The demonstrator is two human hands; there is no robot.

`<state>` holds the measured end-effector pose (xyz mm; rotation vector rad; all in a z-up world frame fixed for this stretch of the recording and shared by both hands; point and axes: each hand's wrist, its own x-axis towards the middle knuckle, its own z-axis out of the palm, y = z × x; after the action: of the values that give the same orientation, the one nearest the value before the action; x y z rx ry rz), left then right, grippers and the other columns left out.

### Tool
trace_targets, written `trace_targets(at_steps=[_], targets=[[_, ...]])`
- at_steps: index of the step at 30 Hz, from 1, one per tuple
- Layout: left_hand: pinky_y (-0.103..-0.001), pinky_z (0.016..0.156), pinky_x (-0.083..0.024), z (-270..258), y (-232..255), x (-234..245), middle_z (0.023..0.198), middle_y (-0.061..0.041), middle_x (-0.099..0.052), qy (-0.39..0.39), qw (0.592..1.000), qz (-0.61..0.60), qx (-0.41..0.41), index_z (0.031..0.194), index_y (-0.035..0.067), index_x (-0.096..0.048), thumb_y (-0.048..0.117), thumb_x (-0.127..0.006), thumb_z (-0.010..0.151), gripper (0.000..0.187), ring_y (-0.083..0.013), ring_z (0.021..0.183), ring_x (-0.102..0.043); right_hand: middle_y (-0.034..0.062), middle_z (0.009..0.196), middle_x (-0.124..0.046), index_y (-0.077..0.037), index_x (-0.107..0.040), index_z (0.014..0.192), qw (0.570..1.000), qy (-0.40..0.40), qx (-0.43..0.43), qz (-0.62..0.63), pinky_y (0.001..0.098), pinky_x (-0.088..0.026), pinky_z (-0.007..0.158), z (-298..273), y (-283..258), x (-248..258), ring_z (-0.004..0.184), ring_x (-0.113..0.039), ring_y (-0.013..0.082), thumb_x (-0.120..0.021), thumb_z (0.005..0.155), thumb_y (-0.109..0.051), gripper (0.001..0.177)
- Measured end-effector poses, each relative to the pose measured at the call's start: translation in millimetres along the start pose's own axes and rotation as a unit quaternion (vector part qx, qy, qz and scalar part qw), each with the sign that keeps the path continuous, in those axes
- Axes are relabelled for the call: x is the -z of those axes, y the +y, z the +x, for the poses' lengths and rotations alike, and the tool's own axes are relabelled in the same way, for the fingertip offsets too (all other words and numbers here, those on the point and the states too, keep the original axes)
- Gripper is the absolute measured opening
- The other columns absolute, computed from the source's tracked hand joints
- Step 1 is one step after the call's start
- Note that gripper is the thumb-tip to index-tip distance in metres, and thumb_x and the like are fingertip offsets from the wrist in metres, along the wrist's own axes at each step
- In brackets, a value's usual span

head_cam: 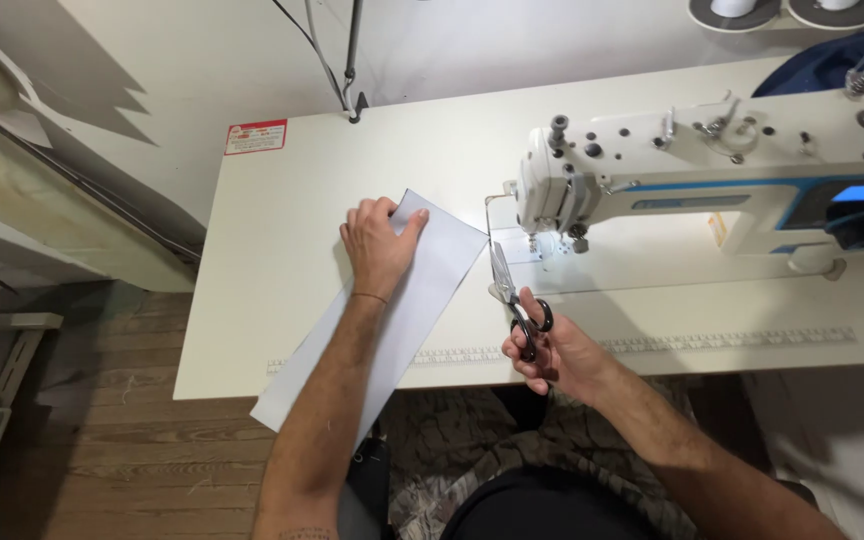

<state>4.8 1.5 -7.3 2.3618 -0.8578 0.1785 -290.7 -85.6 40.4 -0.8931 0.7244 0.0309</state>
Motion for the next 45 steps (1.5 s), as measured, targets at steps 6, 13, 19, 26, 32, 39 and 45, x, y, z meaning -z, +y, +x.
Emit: trace_targets(at_steps=[6, 13, 19, 26, 32, 39, 45], targets=[[-0.046, 0.083, -0.044, -9, 15, 12, 0.086, -0.011, -0.074, 0.074, 0.995, -0.031, -0.061, 0.095, 0.015, -0.059, 0.056, -0.074, 0.093, 0.044, -0.0313, 0.084, -0.071, 0.0119, 0.069, -0.056, -0.006, -0.056, 0.075, 1.000, 0.016, 0.013, 0.021, 0.0302, -0.043, 0.027, 15, 0, -10, 0.047, -0.052, 0.0204, -0.060, 0.095, -0.071, 0.069], [-0.041, 0.079, -0.044, -5, 20, 23, 0.081, -0.006, -0.074, 0.066, 0.994, -0.045, -0.070, 0.097, 0.017, -0.058, 0.054, -0.071, 0.098, 0.038, -0.0226, 0.077, -0.069, 0.0131, 0.071, -0.054, -0.006, -0.054, 0.075, 0.999, 0.033, 0.026, 0.029, 0.0307, -0.043, 0.028, 12, -1, -14, 0.048, -0.050, 0.0202, -0.060, 0.097, -0.069, 0.067], [-0.055, 0.072, -0.053, -7, 41, 41, 0.088, -0.016, -0.075, 0.016, 0.997, -0.067, -0.045, 0.100, 0.014, -0.056, 0.049, -0.068, 0.099, 0.038, -0.0384, 0.082, -0.075, 0.0086, 0.073, -0.052, -0.009, -0.053, 0.075, 0.996, 0.007, 0.024, 0.088, 0.0252, -0.041, 0.028, 19, 7, -10, 0.049, -0.048, 0.0159, -0.056, 0.097, -0.073, 0.067], [-0.058, 0.071, -0.058, -11, 48, 47, 0.089, -0.015, -0.075, -0.010, 0.998, -0.054, -0.025, 0.101, 0.014, -0.054, 0.046, -0.065, 0.103, 0.034, -0.0391, 0.082, -0.077, 0.0084, 0.074, -0.051, -0.011, -0.052, 0.076, 0.993, -0.006, 0.032, 0.116, 0.0260, -0.041, 0.029, 15, 11, -21, 0.050, -0.048, 0.0155, -0.055, 0.098, -0.071, 0.065], [-0.064, 0.072, -0.057, -10, 52, 46, 0.091, -0.018, -0.075, -0.015, 0.998, -0.050, -0.025, 0.103, 0.012, -0.053, 0.045, -0.063, 0.104, 0.034, -0.0439, 0.084, -0.076, 0.0102, 0.073, -0.051, -0.009, -0.052, 0.075, 0.993, 0.004, 0.043, 0.107, 0.0286, -0.041, 0.029, 9, 9, -20, 0.049, -0.047, 0.0169, -0.056, 0.098, -0.070, 0.065], [-0.062, 0.071, -0.058, -10, 59, 49, 0.090, -0.016, -0.074, -0.014, 0.999, -0.036, -0.030, 0.102, 0.013, -0.053, 0.044, -0.063, 0.104, 0.033, -0.0420, 0.083, -0.077, 0.0112, 0.071, -0.052, -0.008, -0.052, 0.075, 0.992, 0.006, 0.051, 0.120, 0.0293, -0.040, 0.028, 16, 8, -22, 0.047, -0.045, 0.0174, -0.059, 0.098, -0.067, 0.063], [-0.062, 0.073, -0.058, -9, 59, 44, 0.092, -0.016, -0.074, -0.019, 0.999, -0.030, -0.032, 0.103, 0.012, -0.053, 0.045, -0.063, 0.104, 0.034, -0.0434, 0.084, -0.076, 0.0105, 0.068, -0.051, -0.008, -0.052, 0.072, 0.991, 0.014, 0.070, 0.116, 0.0278, -0.038, 0.026, 22, 9, -22, 0.044, -0.042, 0.0156, -0.061, 0.102, -0.057, 0.059]])
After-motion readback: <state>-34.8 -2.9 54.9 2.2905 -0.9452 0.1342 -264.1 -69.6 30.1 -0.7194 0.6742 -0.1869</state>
